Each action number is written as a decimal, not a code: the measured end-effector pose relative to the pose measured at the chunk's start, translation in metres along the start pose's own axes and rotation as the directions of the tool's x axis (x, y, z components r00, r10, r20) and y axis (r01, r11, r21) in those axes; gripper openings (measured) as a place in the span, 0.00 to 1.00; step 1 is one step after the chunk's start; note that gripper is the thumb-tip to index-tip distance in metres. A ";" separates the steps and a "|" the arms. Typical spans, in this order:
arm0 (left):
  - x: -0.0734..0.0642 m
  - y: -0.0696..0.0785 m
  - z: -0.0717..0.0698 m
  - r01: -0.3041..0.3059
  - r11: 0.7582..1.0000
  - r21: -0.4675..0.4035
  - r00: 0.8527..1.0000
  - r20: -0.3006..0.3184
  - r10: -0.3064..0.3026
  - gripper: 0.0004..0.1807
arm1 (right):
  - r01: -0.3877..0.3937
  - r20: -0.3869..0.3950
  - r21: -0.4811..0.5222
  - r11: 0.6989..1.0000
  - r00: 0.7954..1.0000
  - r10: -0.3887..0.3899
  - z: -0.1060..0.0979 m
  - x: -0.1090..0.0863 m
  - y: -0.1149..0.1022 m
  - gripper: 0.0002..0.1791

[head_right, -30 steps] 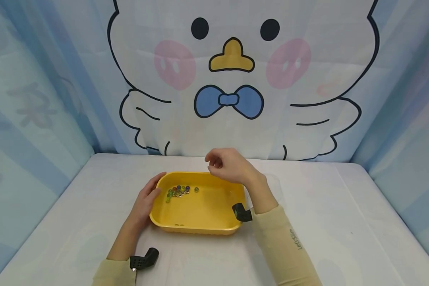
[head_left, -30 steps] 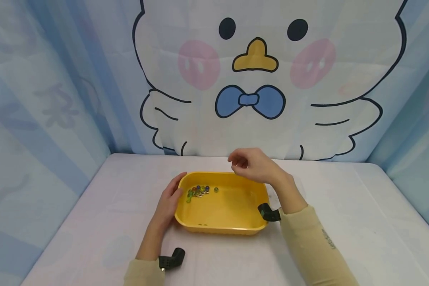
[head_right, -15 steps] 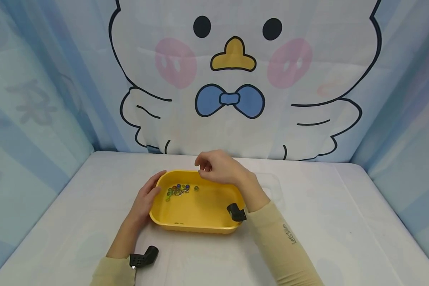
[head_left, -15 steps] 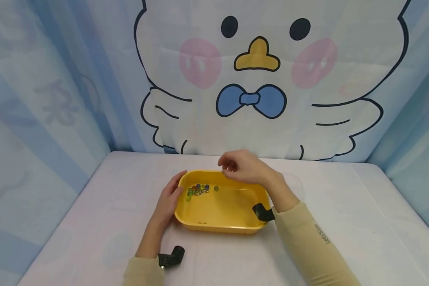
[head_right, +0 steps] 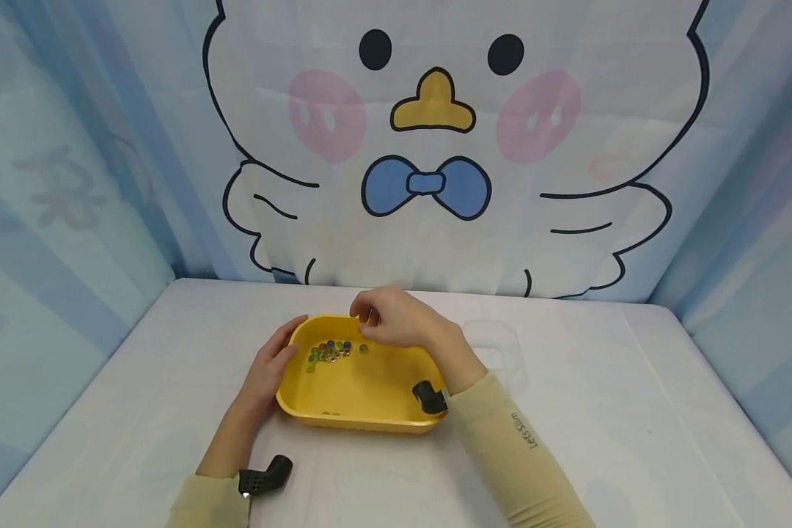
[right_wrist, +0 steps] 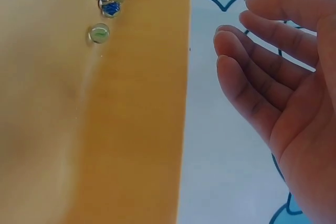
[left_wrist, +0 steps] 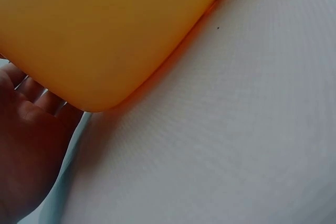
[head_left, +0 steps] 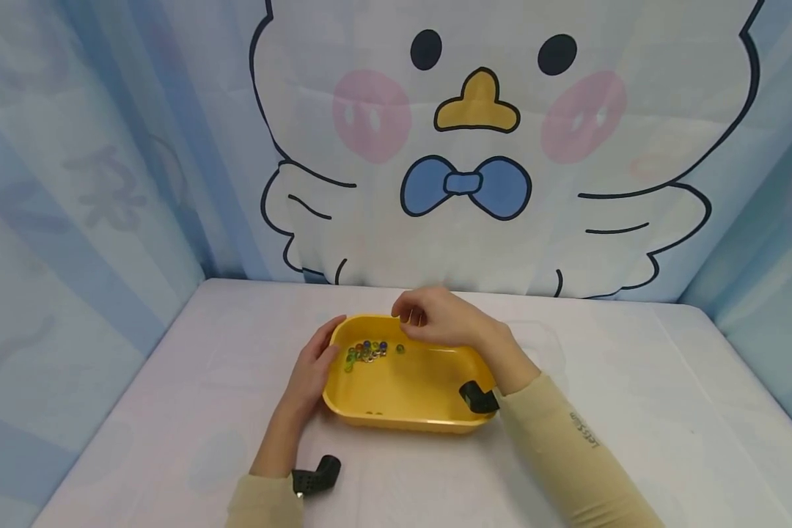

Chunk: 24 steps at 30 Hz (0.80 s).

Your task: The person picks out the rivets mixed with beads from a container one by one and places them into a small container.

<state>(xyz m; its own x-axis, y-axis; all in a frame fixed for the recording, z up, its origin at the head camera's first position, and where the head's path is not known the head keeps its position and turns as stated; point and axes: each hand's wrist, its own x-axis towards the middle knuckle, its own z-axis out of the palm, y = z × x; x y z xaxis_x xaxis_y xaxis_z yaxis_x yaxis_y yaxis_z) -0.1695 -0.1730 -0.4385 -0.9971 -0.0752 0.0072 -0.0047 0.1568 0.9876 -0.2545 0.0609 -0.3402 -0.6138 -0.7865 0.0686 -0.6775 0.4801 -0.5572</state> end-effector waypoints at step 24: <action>0.000 0.001 -0.002 0.002 1.000 0.007 1.000 0.003 -0.002 0.27 | 0.043 0.150 -0.027 0.999 0.988 -0.038 0.025 0.017 0.000 0.14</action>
<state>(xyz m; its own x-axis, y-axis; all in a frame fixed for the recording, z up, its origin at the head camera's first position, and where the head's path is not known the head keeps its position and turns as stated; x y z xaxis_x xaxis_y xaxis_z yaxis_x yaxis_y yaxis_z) -0.1690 -0.1750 -0.4370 -0.9974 -0.0724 0.0050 -0.0069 0.1637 0.9865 -0.2551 0.0378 -0.3599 -0.5195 -0.8537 -0.0353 -0.7137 0.4562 -0.5315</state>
